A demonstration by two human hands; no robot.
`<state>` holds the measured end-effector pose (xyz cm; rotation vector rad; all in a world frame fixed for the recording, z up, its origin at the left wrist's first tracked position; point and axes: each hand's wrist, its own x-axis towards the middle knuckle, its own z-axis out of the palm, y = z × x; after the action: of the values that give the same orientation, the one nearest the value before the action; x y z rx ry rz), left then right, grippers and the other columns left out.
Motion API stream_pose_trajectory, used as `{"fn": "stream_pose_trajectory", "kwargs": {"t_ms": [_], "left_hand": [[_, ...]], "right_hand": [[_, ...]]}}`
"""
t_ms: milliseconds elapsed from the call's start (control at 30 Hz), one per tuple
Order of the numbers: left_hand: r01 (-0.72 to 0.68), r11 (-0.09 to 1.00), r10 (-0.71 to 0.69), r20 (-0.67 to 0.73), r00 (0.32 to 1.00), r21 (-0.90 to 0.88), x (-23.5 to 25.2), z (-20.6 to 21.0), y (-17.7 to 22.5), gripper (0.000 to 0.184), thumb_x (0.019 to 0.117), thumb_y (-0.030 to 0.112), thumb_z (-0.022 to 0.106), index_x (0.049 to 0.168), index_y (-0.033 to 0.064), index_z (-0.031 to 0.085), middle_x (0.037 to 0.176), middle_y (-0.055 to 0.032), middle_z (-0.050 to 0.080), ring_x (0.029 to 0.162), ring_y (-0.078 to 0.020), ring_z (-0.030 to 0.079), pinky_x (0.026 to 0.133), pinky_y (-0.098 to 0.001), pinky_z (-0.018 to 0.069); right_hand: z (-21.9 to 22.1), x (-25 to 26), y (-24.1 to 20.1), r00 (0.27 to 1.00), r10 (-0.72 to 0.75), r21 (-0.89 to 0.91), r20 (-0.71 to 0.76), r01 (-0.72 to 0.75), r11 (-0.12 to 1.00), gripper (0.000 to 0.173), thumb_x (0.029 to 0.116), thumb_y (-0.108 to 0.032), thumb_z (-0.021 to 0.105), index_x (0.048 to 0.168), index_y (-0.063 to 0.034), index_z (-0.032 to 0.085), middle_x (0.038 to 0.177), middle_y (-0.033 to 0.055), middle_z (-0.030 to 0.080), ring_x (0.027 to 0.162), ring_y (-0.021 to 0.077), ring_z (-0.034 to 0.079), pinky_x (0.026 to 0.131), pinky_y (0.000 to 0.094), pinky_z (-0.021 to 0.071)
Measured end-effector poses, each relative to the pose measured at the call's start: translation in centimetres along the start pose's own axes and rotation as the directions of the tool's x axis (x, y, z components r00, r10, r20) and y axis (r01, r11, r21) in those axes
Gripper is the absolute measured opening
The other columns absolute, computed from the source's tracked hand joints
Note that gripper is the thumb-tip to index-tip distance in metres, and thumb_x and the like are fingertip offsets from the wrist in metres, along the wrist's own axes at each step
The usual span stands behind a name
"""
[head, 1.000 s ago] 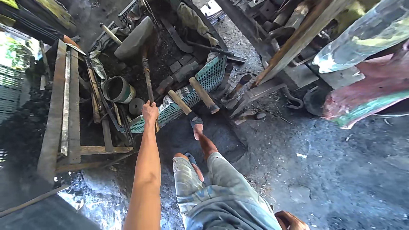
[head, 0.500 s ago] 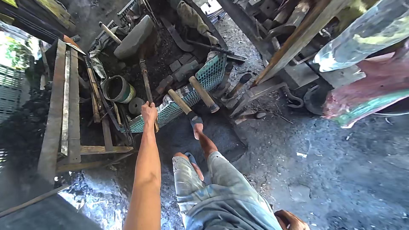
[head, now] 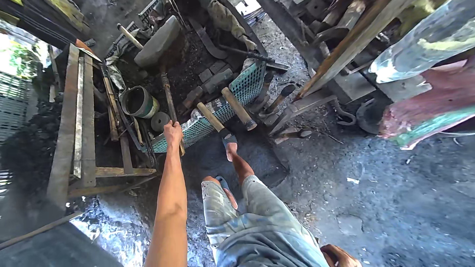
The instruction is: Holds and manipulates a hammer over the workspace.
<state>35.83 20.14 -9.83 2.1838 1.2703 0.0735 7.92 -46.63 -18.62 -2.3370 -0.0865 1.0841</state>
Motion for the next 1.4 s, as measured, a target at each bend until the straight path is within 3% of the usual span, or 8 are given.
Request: {"fn": "stream_pose_trajectory", "kwargs": {"t_ms": [100,200,300,400,500,567,967,1400], "left_hand": [[0.044,0.973,-0.035,0.047,0.998,-0.225,-1.3,-0.6,0.9,0.047,0.108,0.032,0.05,0.151,0.0107,0.051,0.085,-0.0114,0.07,0.054,-0.0184,0.063,0.049,-0.0355,0.0565],[0.124,0.803,-0.037,0.159,0.987,-0.583,-3.6,-1.1,1.3,0.044,0.1062,0.037,0.058,0.144,0.0147,0.053,0.075,-0.008,0.062,0.046,-0.0162,0.055,0.04,-0.0322,0.0515],[0.15,0.669,0.037,0.233,0.972,-0.728,-5.1,0.1,0.0,0.044,0.1031,0.03,0.063,0.141,0.0138,0.048,0.075,-0.0061,0.058,0.047,-0.0159,0.054,0.041,-0.0323,0.052],[0.255,0.752,-0.048,0.335,0.941,-0.608,-5.1,0.9,-1.4,0.046,0.0984,0.017,0.064,0.142,0.0157,0.051,0.091,-0.0115,0.067,0.064,-0.0218,0.065,0.05,-0.0364,0.0554],[0.219,0.849,-0.097,0.265,0.959,-0.481,-5.4,1.1,-0.4,0.032,0.0965,0.013,0.063,0.128,0.0111,0.062,0.084,-0.0086,0.066,0.054,-0.0163,0.058,0.044,-0.0317,0.0495],[0.198,0.867,-0.092,0.244,0.965,-0.457,-5.9,1.5,-0.3,0.032,0.0984,0.017,0.062,0.13,0.013,0.062,0.083,-0.0076,0.065,0.054,-0.0159,0.057,0.044,-0.0313,0.0492],[0.31,0.649,-0.118,0.31,0.943,-0.695,-0.6,5.2,6.3,0.022,0.1035,0.016,0.052,0.12,0.0036,0.056,0.072,-0.0078,0.061,0.047,-0.0153,0.056,0.039,-0.0297,0.0503],[0.274,0.706,-0.097,0.293,0.951,-0.653,-1.3,3.7,5.4,0.023,0.1021,0.015,0.054,0.122,0.0035,0.057,0.073,-0.0087,0.064,0.046,-0.0146,0.056,0.038,-0.0288,0.0487]], "right_hand": [[-0.2,0.1,-0.2,1.0,0.0,-0.002,0.002,0.0,1.0,0.035,0.0989,-0.036,0.057,0.107,-0.0067,0.074,0.104,0.0156,0.075,0.098,0.032,0.073,0.087,0.0551,0.0578],[-0.1,0.1,-0.2,1.0,0.001,-0.002,0.004,-0.001,1.0,0.035,0.0993,-0.037,0.057,0.107,-0.0076,0.074,0.105,0.0149,0.075,0.098,0.0312,0.073,0.087,0.0548,0.0578],[-0.2,0.1,-0.3,1.0,0.011,-0.003,0.017,-0.011,1.0,0.036,0.1001,-0.038,0.056,0.108,-0.0073,0.074,0.107,0.0149,0.075,0.101,0.0306,0.073,0.089,0.0542,0.0573],[-0.4,-0.1,-0.4,0.999,0.016,0.002,0.037,-0.016,1.0,0.037,0.1008,-0.036,0.056,0.11,-0.0055,0.073,0.108,0.0163,0.075,0.102,0.0319,0.072,0.091,0.0553,0.057],[-0.6,0.1,-0.4,0.999,0.019,-0.001,0.044,-0.019,1.0,0.037,0.101,-0.038,0.055,0.111,-0.0068,0.073,0.108,0.0154,0.075,0.102,0.0312,0.072,0.09,0.0555,0.0572],[-0.5,0.1,-0.3,0.998,0.023,-0.003,0.05,-0.023,1.0,0.038,0.101,-0.039,0.054,0.111,-0.008,0.073,0.108,0.0147,0.075,0.102,0.0304,0.072,0.089,0.0549,0.0577],[-0.4,0.1,-0.5,0.999,0.032,-0.017,0.032,-0.032,0.999,0.036,0.1003,-0.037,0.055,0.109,-0.0079,0.074,0.106,0.0146,0.075,0.101,0.0312,0.072,0.089,0.0553,0.0572],[-0.4,0.3,-0.4,0.999,0.012,-0.017,0.047,-0.011,1.0,0.036,0.1003,-0.037,0.055,0.109,-0.0069,0.073,0.106,0.0153,0.075,0.101,0.0314,0.072,0.088,0.056,0.057]]}}
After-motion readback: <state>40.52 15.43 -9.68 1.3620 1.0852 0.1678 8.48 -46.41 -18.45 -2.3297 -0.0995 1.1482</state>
